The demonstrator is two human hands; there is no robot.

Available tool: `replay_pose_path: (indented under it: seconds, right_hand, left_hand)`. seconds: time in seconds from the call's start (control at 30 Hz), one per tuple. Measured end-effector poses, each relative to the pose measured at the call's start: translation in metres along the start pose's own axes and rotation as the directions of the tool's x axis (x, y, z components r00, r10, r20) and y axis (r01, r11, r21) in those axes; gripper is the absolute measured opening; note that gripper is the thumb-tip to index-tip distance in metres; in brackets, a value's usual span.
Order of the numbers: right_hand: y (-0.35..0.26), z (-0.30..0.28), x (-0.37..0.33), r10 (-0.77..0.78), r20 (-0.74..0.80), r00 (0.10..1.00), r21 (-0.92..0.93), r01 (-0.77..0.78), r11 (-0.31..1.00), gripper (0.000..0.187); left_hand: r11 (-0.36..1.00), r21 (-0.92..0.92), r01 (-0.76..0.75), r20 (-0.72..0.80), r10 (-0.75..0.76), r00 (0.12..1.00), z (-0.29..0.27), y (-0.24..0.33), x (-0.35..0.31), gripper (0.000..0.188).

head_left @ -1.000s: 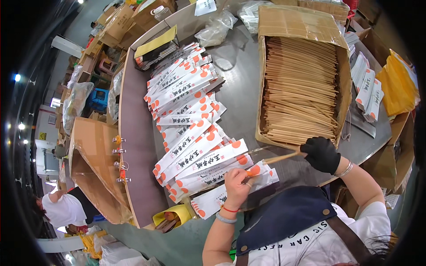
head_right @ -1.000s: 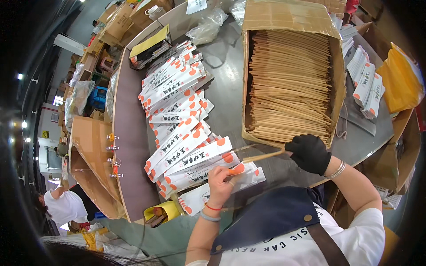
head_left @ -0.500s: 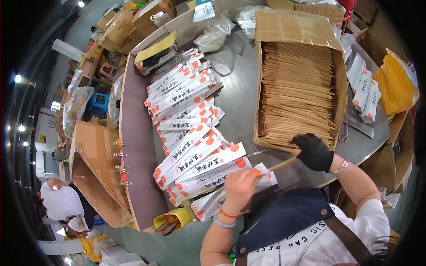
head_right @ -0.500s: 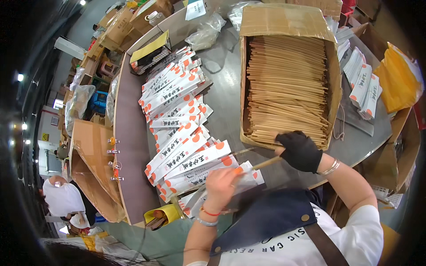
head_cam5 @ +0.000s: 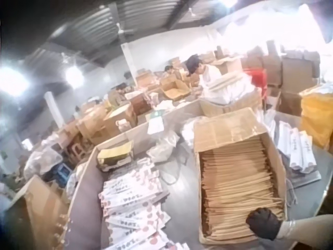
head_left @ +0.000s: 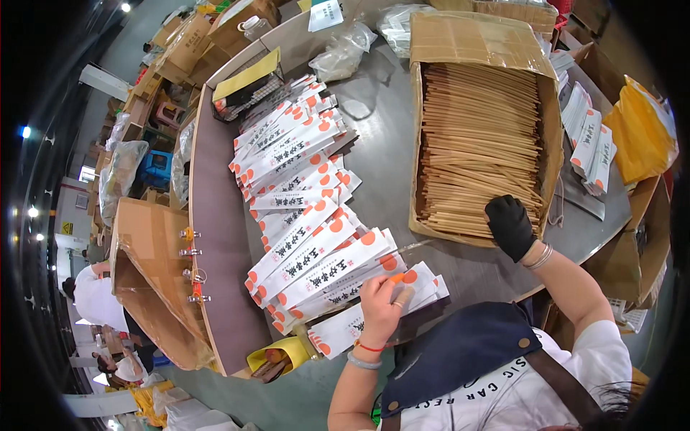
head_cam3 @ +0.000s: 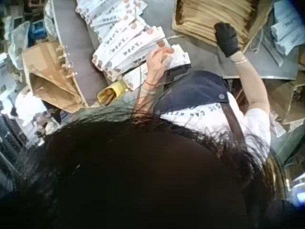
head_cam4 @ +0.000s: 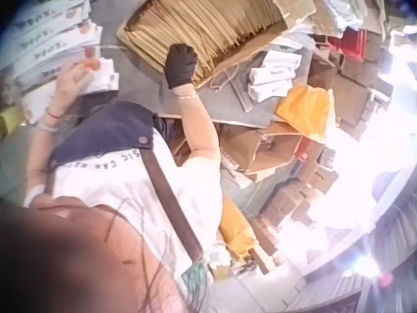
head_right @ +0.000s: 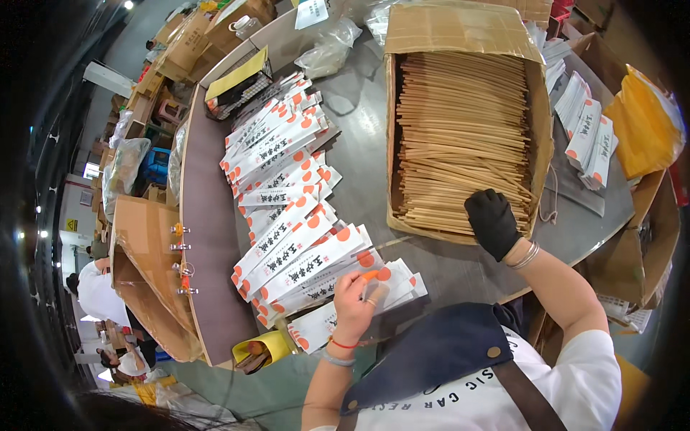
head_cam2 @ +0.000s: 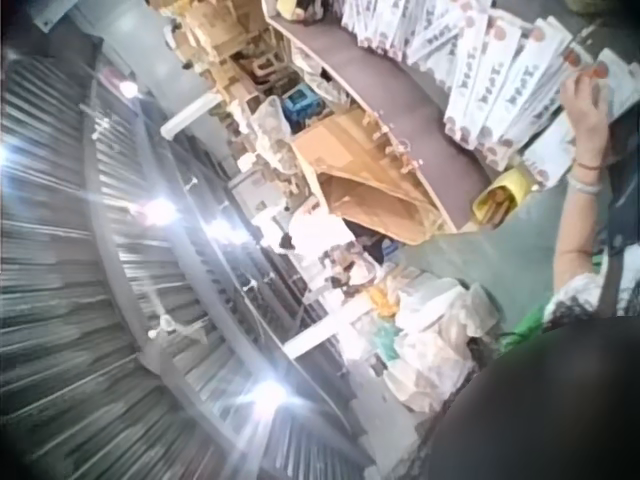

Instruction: Packaging thin wooden sticks into printed paper sleeves at a production workstation.

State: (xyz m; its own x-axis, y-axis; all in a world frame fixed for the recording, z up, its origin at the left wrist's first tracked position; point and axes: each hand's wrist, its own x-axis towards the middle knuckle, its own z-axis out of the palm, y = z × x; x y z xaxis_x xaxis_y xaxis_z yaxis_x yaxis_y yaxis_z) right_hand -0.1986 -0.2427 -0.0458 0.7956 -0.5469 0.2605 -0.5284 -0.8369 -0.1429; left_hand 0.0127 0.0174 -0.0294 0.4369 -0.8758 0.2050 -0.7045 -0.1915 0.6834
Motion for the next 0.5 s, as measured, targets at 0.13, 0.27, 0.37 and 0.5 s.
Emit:
replay_pose_path:
  seconds: [0.13,0.27,0.37,0.5]
  right_hand:
    - [-0.009,-0.005,0.004,0.021,0.054,0.998,-0.162,-0.012,0.987,0.019]
    - [-0.006,-0.011,0.011,-0.008,0.065,0.998,-0.202,0.021,0.979,0.029]
    - [-0.019,-0.041,0.003,-0.019,0.114,0.993,0.022,0.016,1.000,0.028]
    - [-0.031,-0.074,-0.003,-0.247,0.221,0.943,0.265,0.186,0.946,0.025]
  left_hand:
    - [0.990,-0.106,0.089,0.037,-0.085,0.996,0.002,-0.011,-0.006,0.036]
    - [0.997,-0.077,0.008,-0.033,-0.011,0.999,0.000,0.000,0.009,0.032]
    - [0.999,-0.029,-0.036,-0.187,0.030,0.982,0.003,0.002,0.006,0.025]
    - [1.000,-0.018,0.009,-0.038,-0.010,0.999,0.000,-0.008,-0.001,0.018]
